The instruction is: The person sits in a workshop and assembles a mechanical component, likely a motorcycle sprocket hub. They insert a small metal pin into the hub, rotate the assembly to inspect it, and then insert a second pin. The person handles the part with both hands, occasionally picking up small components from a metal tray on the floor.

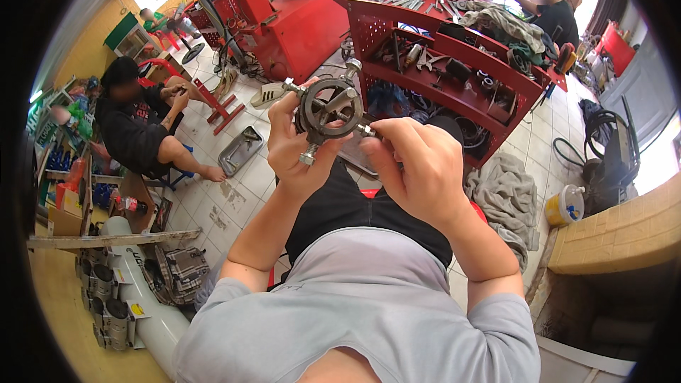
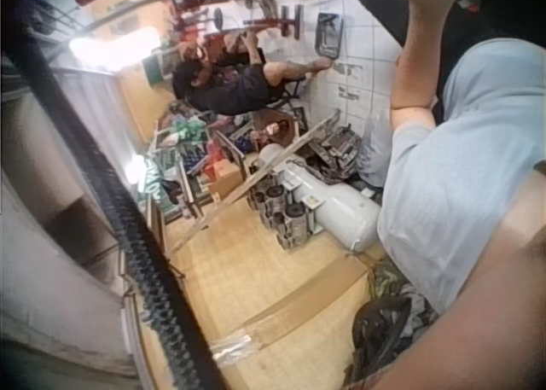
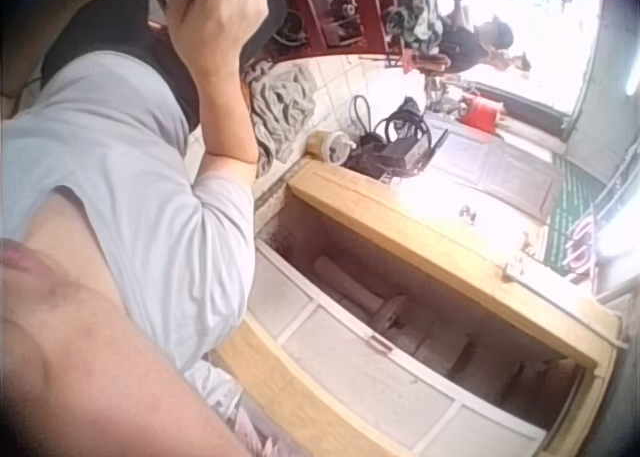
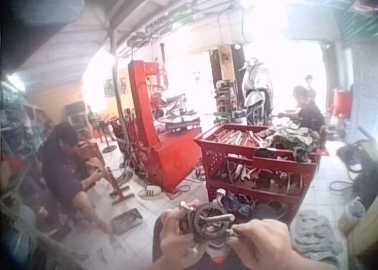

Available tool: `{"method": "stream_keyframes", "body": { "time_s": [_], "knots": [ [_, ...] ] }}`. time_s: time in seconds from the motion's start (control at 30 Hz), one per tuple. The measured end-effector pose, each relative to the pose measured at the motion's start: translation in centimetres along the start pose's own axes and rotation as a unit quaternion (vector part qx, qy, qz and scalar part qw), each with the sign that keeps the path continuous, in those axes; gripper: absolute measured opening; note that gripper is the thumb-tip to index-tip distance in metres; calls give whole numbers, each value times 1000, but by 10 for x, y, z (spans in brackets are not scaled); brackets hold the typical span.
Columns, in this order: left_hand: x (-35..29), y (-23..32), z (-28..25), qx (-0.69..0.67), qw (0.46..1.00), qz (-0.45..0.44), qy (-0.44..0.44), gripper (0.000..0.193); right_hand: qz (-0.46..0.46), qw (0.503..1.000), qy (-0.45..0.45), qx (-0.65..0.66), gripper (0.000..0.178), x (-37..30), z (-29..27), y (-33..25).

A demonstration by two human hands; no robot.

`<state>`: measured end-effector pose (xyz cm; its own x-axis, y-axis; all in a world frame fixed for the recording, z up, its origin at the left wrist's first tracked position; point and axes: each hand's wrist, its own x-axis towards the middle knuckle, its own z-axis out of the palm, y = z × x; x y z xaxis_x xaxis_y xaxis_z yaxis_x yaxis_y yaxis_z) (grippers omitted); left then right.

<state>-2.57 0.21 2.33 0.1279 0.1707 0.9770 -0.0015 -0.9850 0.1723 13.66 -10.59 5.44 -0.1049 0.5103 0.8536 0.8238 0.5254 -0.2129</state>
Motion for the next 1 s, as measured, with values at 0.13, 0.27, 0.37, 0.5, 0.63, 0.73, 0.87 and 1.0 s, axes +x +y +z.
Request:
{"method": "stream_keyframes", "body": {
  "time_s": [0.13, 0.27, 0.37, 0.5, 0.63, 0.73, 0.87, 1.0],
  "knots": [
    [1, 2, 1, -3, 1000, -2, -2, 19, 69, 996, 41, 49, 23, 5, 0, -16],
    [-2, 0, 1, -5, 1000, -4, -5, 19, 6, 1000, 12, -2, 36, -3, 2, -2],
    [1, 2, 0, 6, 1000, -4, -17, 21, -1, 1000, -9, -9, 34, -1, -1, 0],
    [-1, 2, 0, 11, 999, -23, -21, 20, 70, 996, 39, 46, 25, 4, 1, -16],
    [-2, 0, 0, 4, 999, -28, -15, 21, 19, 1000, 19, 1, 31, -2, 3, -4],
    [-3, 1, 2, -1, 999, -38, -14, 22, 30, 999, 20, 8, 26, 2, 2, -5],
    [-4, 0, 2, -2, 999, -32, -18, 23, 71, 997, 30, 24, 22, 2, 2, -13],
    [-4, -2, 3, -3, 999, -28, -16, 23, 13, 1000, 1, -18, 25, -1, 2, -1]
  ]
}}
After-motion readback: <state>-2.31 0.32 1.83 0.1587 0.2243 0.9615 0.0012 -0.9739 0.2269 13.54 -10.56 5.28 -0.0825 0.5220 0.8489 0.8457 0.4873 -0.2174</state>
